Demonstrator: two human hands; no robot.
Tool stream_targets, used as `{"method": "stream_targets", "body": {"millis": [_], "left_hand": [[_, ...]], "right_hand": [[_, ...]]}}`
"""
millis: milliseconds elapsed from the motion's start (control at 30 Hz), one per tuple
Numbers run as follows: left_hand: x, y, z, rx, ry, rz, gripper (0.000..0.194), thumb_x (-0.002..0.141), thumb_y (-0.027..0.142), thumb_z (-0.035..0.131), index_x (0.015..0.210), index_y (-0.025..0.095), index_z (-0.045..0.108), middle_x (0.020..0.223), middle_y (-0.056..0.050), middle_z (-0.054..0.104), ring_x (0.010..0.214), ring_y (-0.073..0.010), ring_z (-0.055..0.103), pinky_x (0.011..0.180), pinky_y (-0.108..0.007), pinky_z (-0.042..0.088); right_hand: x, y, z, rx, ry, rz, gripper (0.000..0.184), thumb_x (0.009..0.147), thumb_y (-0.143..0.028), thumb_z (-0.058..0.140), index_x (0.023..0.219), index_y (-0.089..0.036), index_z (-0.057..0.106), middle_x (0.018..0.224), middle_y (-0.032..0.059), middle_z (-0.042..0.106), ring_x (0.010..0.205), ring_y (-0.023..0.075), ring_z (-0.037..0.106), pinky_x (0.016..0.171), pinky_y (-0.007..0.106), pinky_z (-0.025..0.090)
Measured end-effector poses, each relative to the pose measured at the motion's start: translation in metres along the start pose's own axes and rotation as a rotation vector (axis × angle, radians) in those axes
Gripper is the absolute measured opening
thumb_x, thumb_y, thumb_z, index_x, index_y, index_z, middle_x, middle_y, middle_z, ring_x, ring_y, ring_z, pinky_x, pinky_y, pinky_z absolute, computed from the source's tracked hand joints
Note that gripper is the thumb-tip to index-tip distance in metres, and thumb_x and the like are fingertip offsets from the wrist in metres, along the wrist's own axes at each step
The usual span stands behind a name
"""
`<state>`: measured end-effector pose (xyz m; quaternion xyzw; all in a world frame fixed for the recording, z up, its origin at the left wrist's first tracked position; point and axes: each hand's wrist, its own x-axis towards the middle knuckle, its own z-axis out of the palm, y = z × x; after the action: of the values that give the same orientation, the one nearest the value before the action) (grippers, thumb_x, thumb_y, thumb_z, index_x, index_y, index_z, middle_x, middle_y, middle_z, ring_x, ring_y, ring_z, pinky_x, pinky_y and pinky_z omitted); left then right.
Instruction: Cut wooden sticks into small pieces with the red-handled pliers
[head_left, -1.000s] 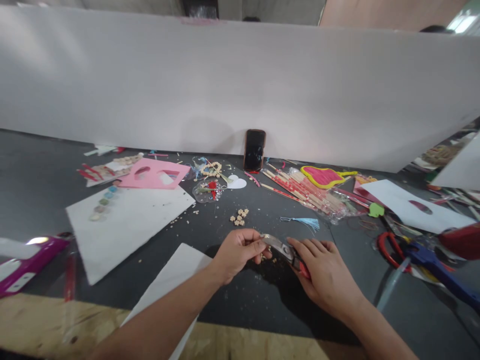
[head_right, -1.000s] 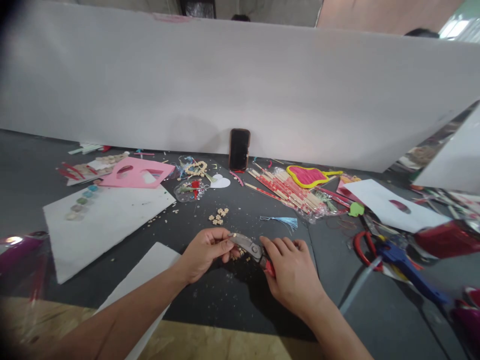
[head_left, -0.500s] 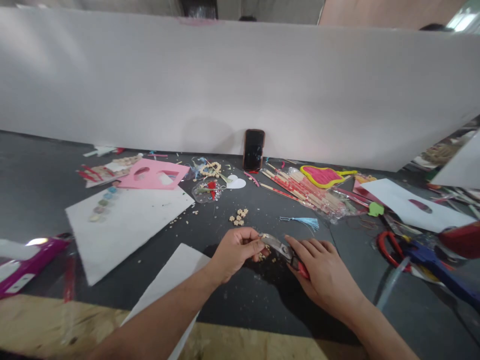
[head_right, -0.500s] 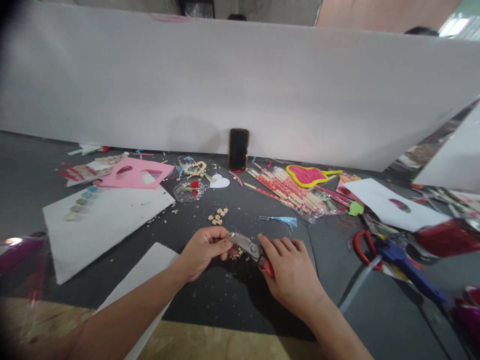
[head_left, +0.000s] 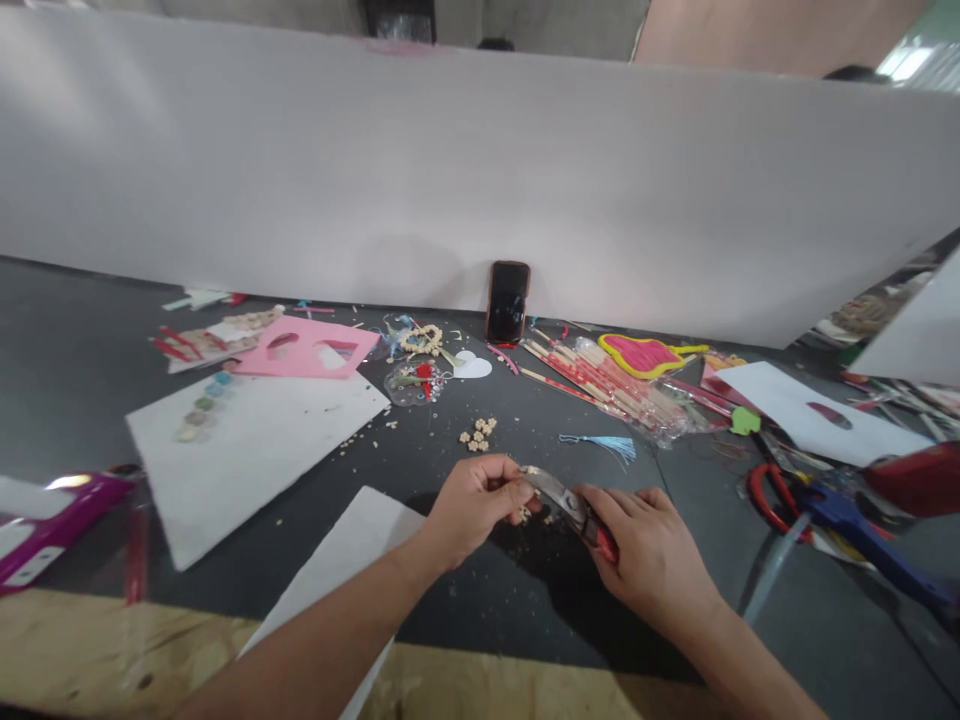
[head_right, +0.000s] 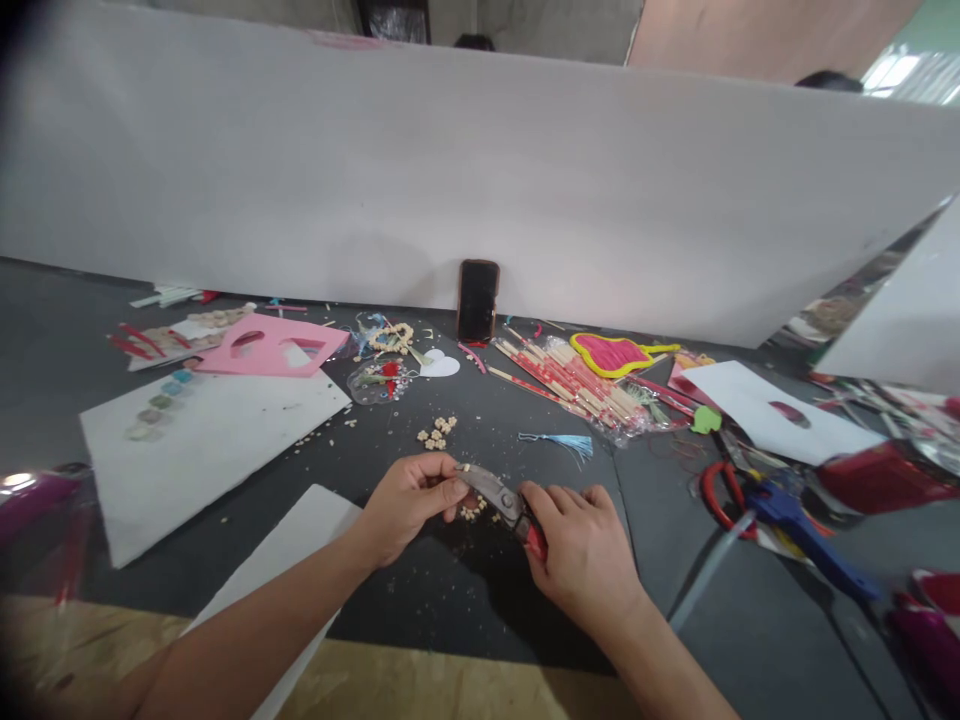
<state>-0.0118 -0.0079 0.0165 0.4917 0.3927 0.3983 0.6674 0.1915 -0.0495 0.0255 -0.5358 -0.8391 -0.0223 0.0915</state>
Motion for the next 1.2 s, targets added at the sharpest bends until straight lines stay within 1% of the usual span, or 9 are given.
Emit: {"method": "stream_targets", "body": {"millis": [167, 300, 433, 667, 800, 1000, 1100, 1200], "left_hand": [[0.0019, -0.0021, -0.0018, -0.026, 0.004, 0.021, 0.027, 0.069, 0.039, 0.065, 0.067, 0.012, 0.060, 0.059, -0.002, 0.062, 0.050, -0.0084, 0.048, 0.054, -0.021, 0.037], [0.0027, -0.0014, -0.0010, -0.007, 0.032, 0.008, 0.028, 0.066, 0.039, 0.067, 0.060, 0.013, 0.057, 0.052, 0.000, 0.059, 0.050, -0.0090, 0.048, 0.053, -0.020, 0.036], [0.0031, -0.0015, -0.0005, 0.011, 0.059, -0.018, 0.025, 0.065, 0.035, 0.068, 0.061, 0.013, 0.057, 0.055, 0.000, 0.060, 0.048, -0.0080, 0.047, 0.051, -0.020, 0.034], [0.0038, -0.0055, -0.0014, 0.026, 0.066, -0.025, 0.025, 0.065, 0.036, 0.068, 0.062, 0.014, 0.056, 0.054, 0.001, 0.059, 0.048, -0.0080, 0.046, 0.050, -0.019, 0.034], [0.0025, -0.0060, -0.0006, 0.039, 0.063, -0.017, 0.023, 0.067, 0.034, 0.066, 0.062, 0.014, 0.056, 0.059, 0.000, 0.061, 0.049, -0.0080, 0.046, 0.051, -0.020, 0.035], [-0.0010, -0.0015, 0.0022, 0.027, 0.059, 0.004, 0.022, 0.068, 0.031, 0.065, 0.060, 0.014, 0.054, 0.057, -0.001, 0.061, 0.049, -0.0080, 0.047, 0.051, -0.020, 0.036], [-0.0009, -0.0003, 0.0016, 0.032, 0.070, 0.011, 0.020, 0.069, 0.031, 0.064, 0.062, 0.014, 0.055, 0.057, -0.001, 0.062, 0.050, -0.0085, 0.048, 0.052, -0.020, 0.037], [-0.0003, -0.0003, -0.0002, 0.065, 0.075, 0.019, 0.020, 0.071, 0.031, 0.063, 0.063, 0.014, 0.057, 0.057, -0.001, 0.062, 0.050, -0.0089, 0.048, 0.051, -0.020, 0.036]], "right_hand": [[0.0030, 0.0000, 0.0043, 0.014, 0.028, -0.001, 0.040, 0.074, -0.020, 0.048, 0.113, -0.018, 0.051, 0.096, 0.0085, 0.064, 0.084, 0.0200, 0.056, 0.075, 0.033, 0.029], [0.0037, 0.0012, 0.0042, 0.011, -0.005, -0.004, 0.043, 0.076, -0.021, 0.047, 0.119, -0.019, 0.048, 0.100, 0.0085, 0.063, 0.087, 0.0209, 0.055, 0.078, 0.035, 0.029], [0.0028, 0.0024, 0.0030, -0.010, -0.024, -0.011, 0.044, 0.077, -0.022, 0.048, 0.121, -0.019, 0.047, 0.102, 0.0093, 0.062, 0.088, 0.0214, 0.054, 0.078, 0.035, 0.029], [0.0015, 0.0028, 0.0041, 0.030, -0.022, -0.023, 0.040, 0.078, -0.024, 0.049, 0.117, -0.017, 0.050, 0.098, 0.0093, 0.064, 0.084, 0.0198, 0.056, 0.076, 0.033, 0.030], [0.0007, 0.0010, 0.0035, 0.045, -0.017, -0.015, 0.037, 0.076, -0.022, 0.048, 0.113, -0.019, 0.051, 0.095, 0.0079, 0.065, 0.081, 0.0190, 0.057, 0.073, 0.032, 0.029], [-0.0009, -0.0026, 0.0025, 0.005, 0.003, 0.016, 0.033, 0.072, -0.016, 0.046, 0.104, -0.019, 0.054, 0.091, 0.0064, 0.066, 0.074, 0.0180, 0.057, 0.070, 0.032, 0.027], [0.0008, -0.0038, 0.0032, -0.004, 0.026, 0.012, 0.033, 0.073, -0.017, 0.046, 0.105, -0.019, 0.053, 0.091, 0.0072, 0.066, 0.076, 0.0185, 0.056, 0.071, 0.032, 0.027], [0.0031, -0.0042, 0.0038, -0.009, 0.013, 0.010, 0.037, 0.076, -0.019, 0.045, 0.112, -0.018, 0.051, 0.094, 0.0079, 0.064, 0.081, 0.0199, 0.055, 0.073, 0.033, 0.028]]}}
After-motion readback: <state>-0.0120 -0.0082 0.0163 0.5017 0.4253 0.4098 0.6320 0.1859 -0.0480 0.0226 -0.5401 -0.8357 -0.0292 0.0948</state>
